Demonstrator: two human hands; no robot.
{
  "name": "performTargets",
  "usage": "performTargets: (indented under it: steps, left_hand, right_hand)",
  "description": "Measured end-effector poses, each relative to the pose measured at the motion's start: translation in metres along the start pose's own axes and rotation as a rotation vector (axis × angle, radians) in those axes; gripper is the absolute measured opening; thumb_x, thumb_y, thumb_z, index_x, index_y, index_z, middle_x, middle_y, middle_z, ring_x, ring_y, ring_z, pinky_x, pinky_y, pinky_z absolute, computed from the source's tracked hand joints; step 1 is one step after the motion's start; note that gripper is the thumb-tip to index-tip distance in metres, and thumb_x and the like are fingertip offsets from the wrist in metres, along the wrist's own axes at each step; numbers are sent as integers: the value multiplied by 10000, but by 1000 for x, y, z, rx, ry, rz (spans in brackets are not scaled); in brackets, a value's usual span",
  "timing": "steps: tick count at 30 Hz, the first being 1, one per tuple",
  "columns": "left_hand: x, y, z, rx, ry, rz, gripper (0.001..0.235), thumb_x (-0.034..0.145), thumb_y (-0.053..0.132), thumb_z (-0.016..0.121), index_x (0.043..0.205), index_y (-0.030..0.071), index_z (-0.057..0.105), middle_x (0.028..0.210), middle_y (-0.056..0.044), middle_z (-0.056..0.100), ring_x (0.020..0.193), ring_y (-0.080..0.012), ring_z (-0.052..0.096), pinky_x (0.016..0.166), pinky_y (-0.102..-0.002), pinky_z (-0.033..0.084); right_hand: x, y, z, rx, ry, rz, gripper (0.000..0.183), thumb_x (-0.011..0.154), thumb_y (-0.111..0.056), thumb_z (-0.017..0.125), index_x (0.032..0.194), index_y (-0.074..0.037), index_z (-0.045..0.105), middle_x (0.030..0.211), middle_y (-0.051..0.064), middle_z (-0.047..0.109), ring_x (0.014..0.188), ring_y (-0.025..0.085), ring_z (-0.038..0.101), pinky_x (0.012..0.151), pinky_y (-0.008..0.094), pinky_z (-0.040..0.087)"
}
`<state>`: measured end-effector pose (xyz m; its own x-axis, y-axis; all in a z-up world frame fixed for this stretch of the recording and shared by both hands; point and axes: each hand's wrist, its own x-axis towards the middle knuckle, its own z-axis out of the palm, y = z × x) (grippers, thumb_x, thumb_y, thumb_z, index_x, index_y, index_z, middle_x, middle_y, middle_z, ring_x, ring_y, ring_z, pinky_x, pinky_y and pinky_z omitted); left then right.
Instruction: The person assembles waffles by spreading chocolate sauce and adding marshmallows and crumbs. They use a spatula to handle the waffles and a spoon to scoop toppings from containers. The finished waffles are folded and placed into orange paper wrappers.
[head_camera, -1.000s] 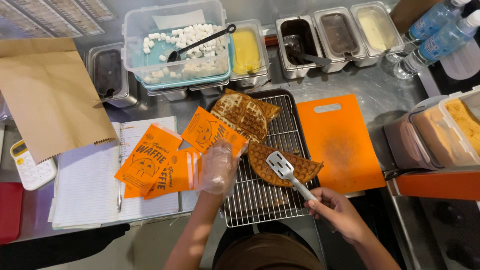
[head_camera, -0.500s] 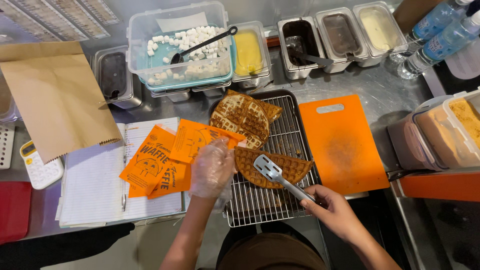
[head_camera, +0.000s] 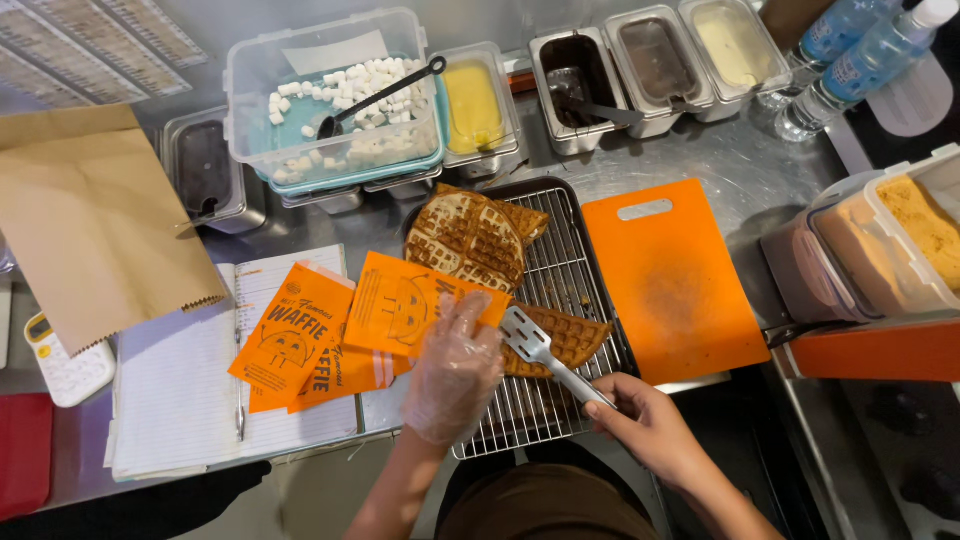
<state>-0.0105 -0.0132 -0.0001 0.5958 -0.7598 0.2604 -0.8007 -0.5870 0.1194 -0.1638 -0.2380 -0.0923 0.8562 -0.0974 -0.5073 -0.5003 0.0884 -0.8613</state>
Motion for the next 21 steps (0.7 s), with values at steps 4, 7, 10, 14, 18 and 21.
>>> performTargets:
  steps: [4,7,10,14,18,21]
  left_hand:
    - [0,8,4,-77,130,-42,129,871,98,726,823,-19,697,1178,-264,684,1272,-369,615,1164,-568,451]
    - [-2,-1,4,3,91,-72,151,912,114,728,810,9,694,1160,-224,653,1275,-359,604,1177,-619,436]
    - [-10,-3,1,-107,151,-155,106,844,107,726,833,5,698,1263,-222,636,1229,-360,598,1098,-629,431]
    - [-3,5,7,-85,184,-137,123,860,114,731,858,-3,691,1303,-238,604,1269,-360,580,1114,-622,434]
    - [6,18,13,-179,240,-180,145,872,75,737,794,-10,648,1332,-228,596,1289,-412,535,1114,-592,443]
    - [4,28,15,-181,181,-79,124,854,76,734,852,-33,676,1286,-224,590,1228,-336,572,1151,-647,405]
  right_hand:
    - [0,-2,12,15,-9,8,213,903,-171,721,1034,-3,706,737,-3,632,689,85,585,644,249,478]
    - [-4,-10,7,84,23,47,207,896,-160,709,1034,-6,711,742,1,634,690,96,606,654,254,497]
    - [-5,-17,5,76,31,75,198,908,-164,699,1014,2,718,740,11,643,685,101,608,654,259,505]
    - [-1,-19,11,59,6,18,179,904,-152,707,1005,-4,710,743,7,632,688,97,612,651,260,508]
    - [-1,-18,21,98,-25,21,163,922,-137,706,986,12,693,770,13,638,699,97,620,663,259,523]
    - [1,-22,26,157,-26,46,153,908,-123,689,996,2,693,799,19,687,696,100,636,667,259,540]
